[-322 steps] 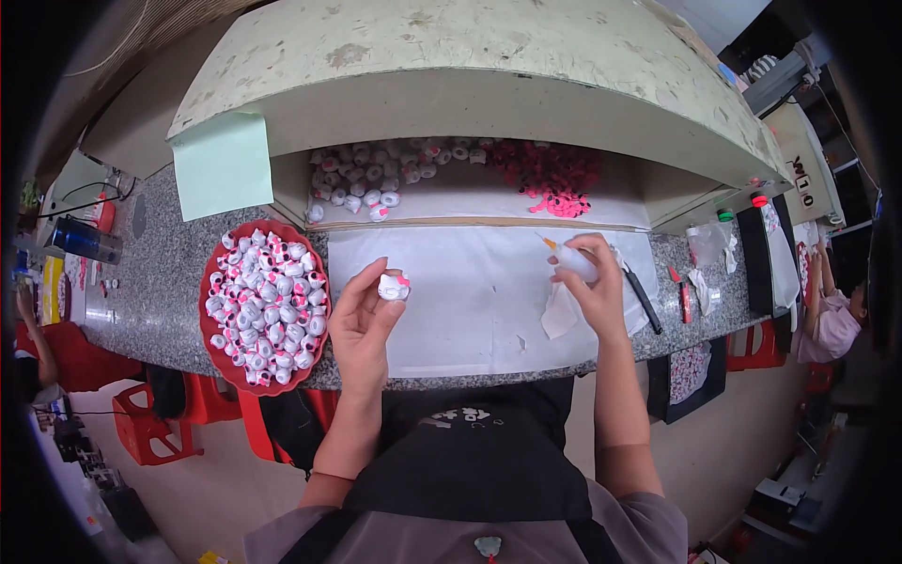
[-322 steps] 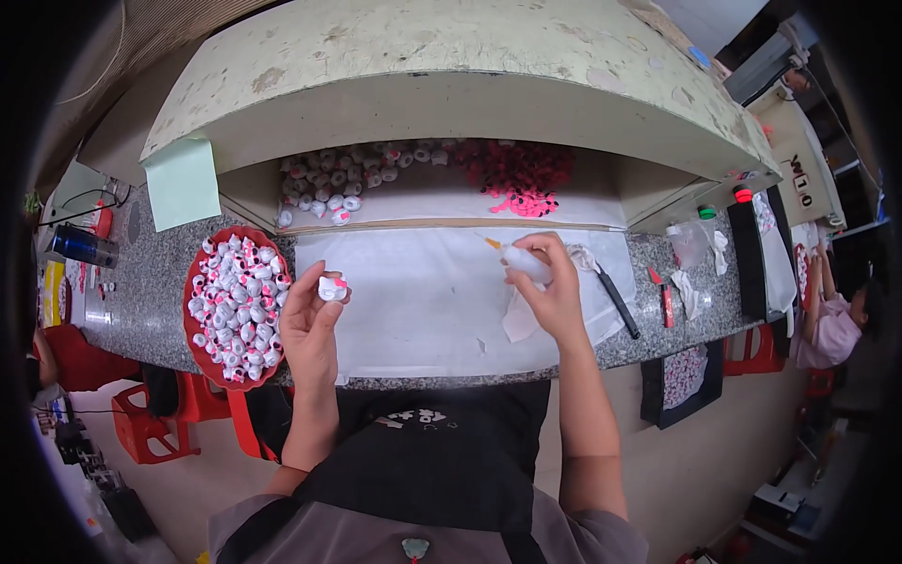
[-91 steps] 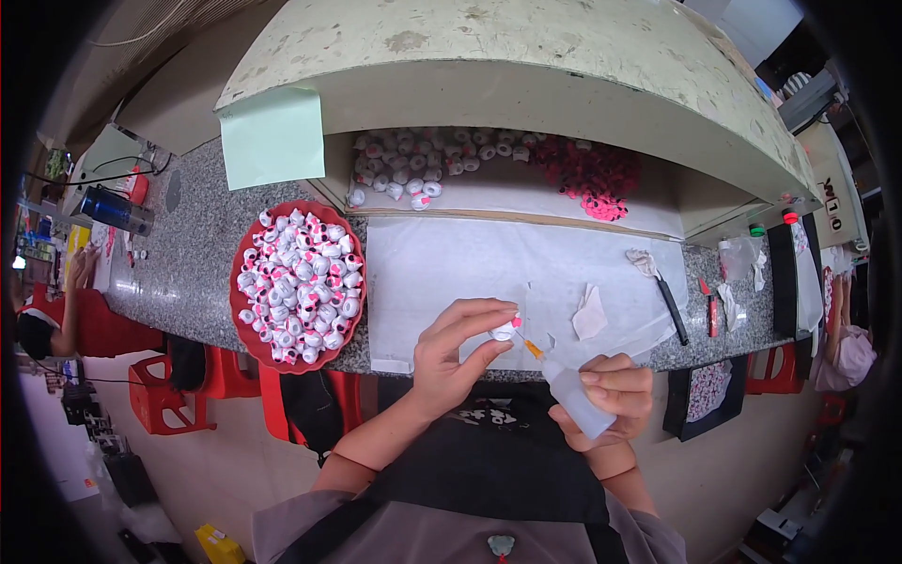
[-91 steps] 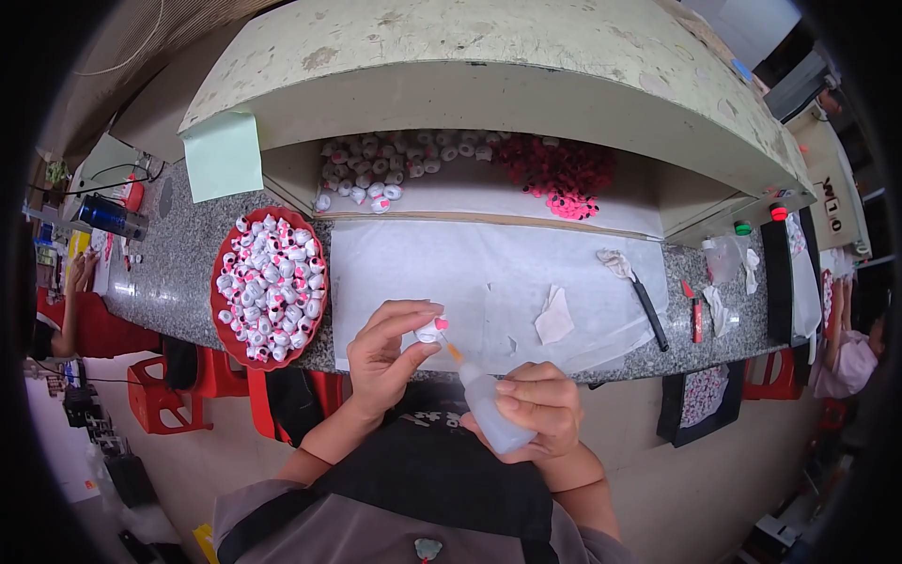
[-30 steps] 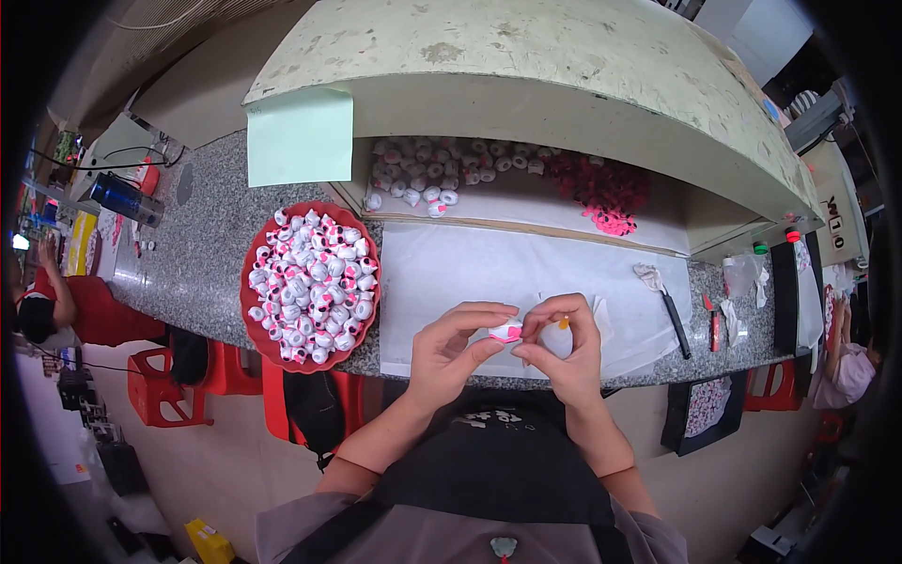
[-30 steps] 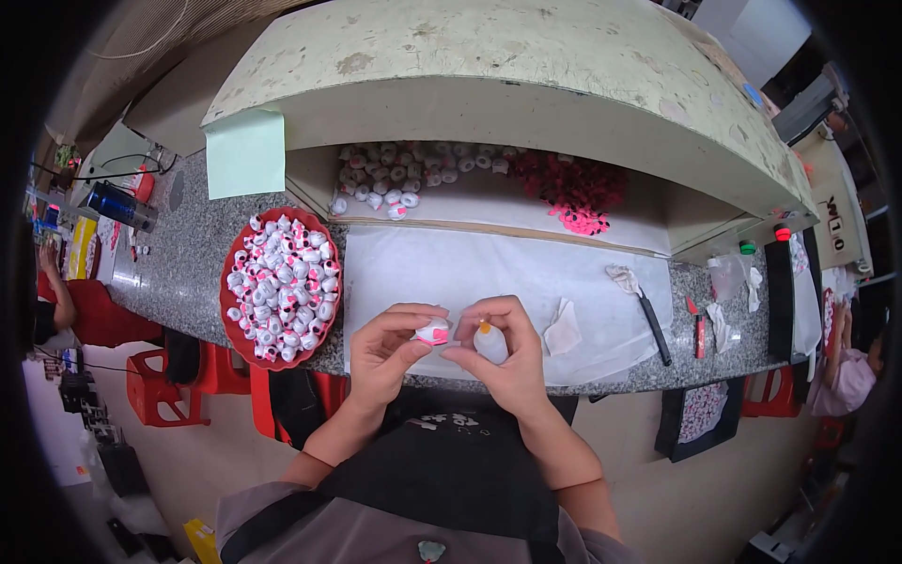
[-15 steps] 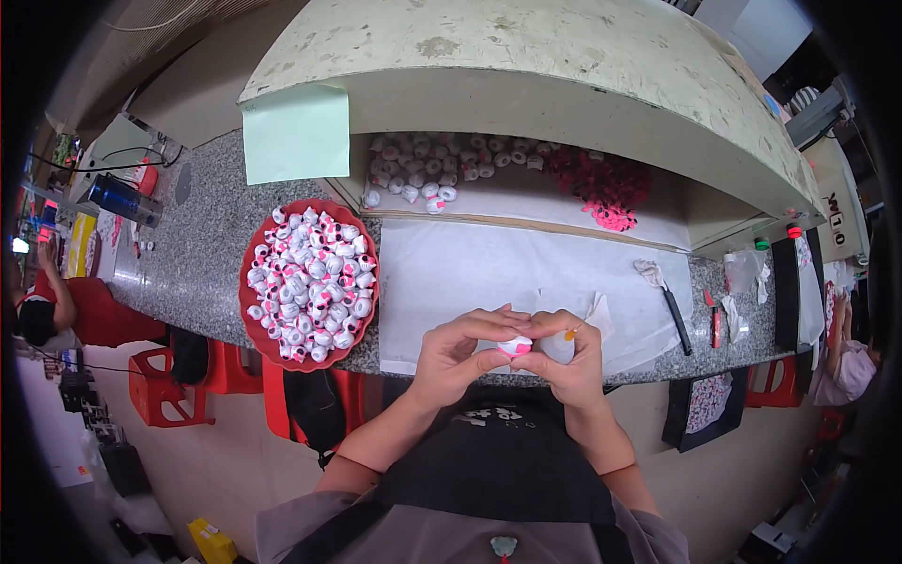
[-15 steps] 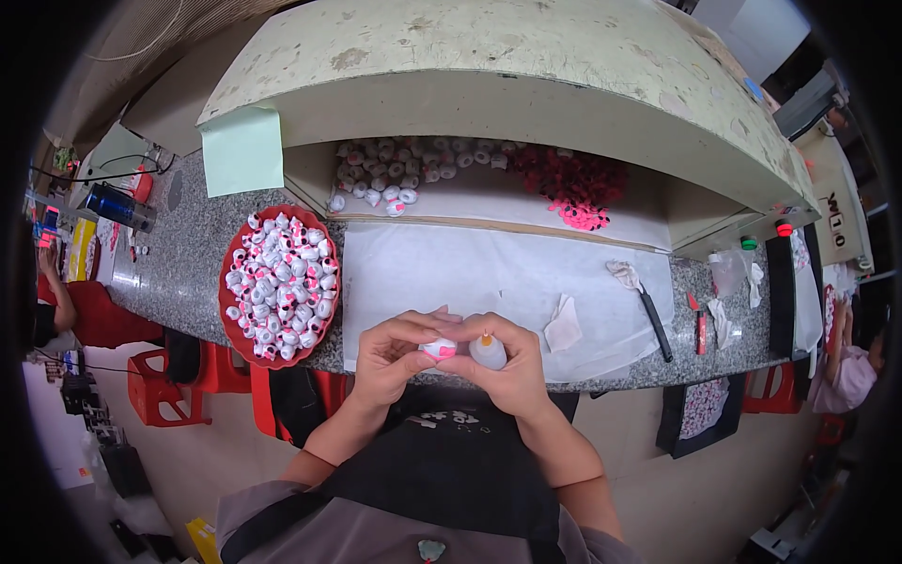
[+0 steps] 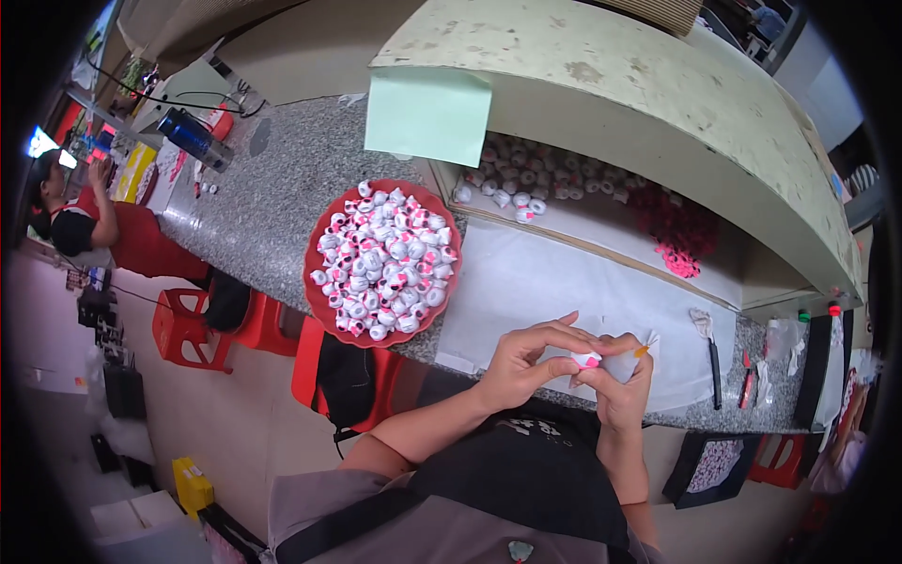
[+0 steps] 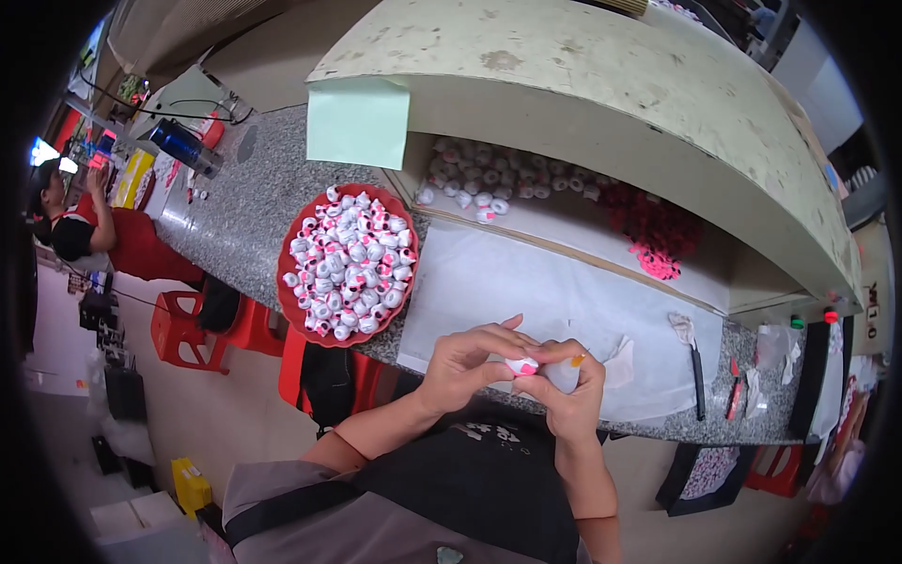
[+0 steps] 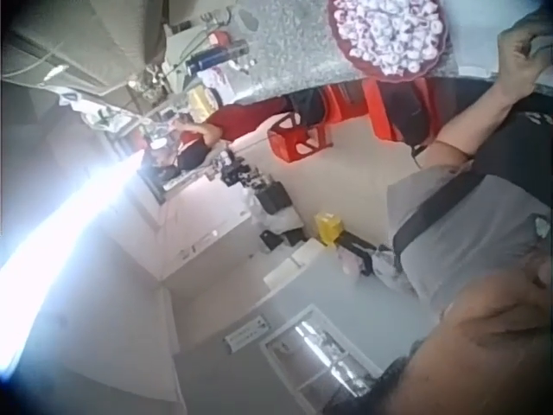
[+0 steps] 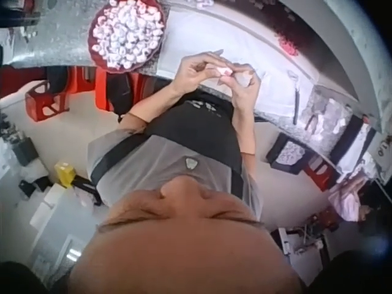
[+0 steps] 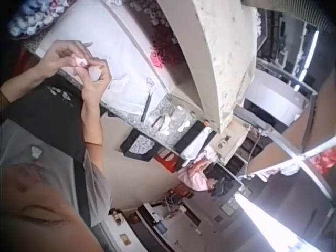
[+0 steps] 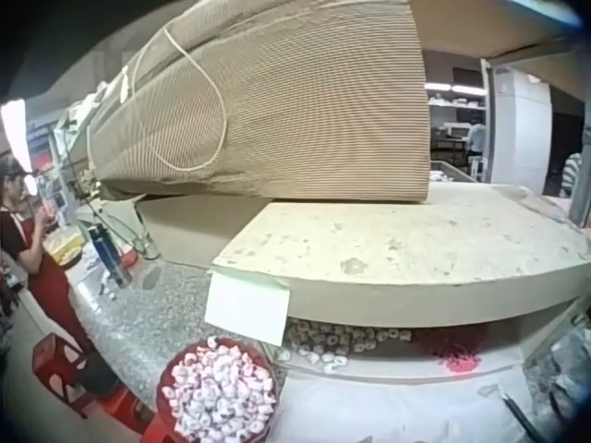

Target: Assembling small white containers by applying a substance from a squeeze bottle to the caps.

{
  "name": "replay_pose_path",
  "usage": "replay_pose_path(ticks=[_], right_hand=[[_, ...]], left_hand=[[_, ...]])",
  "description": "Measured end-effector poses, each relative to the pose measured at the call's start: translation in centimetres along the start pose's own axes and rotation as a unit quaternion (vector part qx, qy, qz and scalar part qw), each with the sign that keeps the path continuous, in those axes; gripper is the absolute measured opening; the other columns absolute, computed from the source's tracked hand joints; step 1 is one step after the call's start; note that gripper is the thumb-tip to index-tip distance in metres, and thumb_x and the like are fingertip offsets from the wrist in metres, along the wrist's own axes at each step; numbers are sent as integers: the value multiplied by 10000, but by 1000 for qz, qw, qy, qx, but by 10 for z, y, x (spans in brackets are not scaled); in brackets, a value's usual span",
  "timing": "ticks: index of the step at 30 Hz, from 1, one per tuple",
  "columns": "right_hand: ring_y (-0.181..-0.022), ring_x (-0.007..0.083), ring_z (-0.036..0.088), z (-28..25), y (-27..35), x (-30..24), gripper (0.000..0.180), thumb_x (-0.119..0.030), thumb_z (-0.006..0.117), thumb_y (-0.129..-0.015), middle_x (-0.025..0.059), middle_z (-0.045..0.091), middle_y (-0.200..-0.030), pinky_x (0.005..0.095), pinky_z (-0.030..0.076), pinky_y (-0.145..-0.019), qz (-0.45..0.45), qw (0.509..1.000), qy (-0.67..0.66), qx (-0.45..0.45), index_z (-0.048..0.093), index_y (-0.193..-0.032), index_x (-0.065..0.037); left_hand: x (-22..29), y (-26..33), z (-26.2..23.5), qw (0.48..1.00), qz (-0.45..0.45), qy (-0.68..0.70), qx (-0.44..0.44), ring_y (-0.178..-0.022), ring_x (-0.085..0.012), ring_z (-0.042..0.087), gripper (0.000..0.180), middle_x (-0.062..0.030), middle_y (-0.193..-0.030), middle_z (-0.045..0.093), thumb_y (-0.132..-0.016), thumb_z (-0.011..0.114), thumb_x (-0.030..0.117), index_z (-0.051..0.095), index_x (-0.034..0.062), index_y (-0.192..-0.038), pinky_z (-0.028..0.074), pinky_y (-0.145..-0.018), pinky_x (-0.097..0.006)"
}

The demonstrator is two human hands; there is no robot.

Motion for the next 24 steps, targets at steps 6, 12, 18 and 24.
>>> replay_pose_path(ticks=[6,12,18,24], right_hand=[[-596,136,534,13,-20,40,313,39,580,-713,103,567,-766,239,456,-532,83,996,-15,-36,520,-1020,28],[-544,111,471,2,-25,33,473,34,546,-707,139,546,-840,216,415,-475,74,994,66,-48,411,-1161,32],[-545,123,449,-34,-12,22,376,13,501,-712,128,459,-892,211,375,-443,30,996,72,36,358,-1059,-18],[-606,180,489,-54,14,-6,276,-30,466,-711,159,407,-954,259,418,-438,-12,996,55,64,306,-935,-42]], left_hand=[[8,12,-33,986,3,-114,122,-931,-169,477,183,-92,-952,498,-751,540,-24,535,-17,-934,291,-955,-362],[94,30,-143,706,103,-619,328,-944,-242,467,243,-114,-995,485,-716,591,36,585,45,-959,371,-807,-332],[42,-63,-79,787,131,-587,138,-920,-268,497,274,-111,-957,546,-696,600,12,578,54,-966,390,-798,-336],[-100,-183,-30,786,97,-611,-10,-945,-271,501,234,-106,-977,558,-702,560,54,592,82,-932,409,-791,-347]])
Point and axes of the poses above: each hand's wrist, its own y-axis away from the middle knuckle, its own z-axis out of the palm, x = y × z, the point moved 6 cm from there along -y, towards the middle knuckle
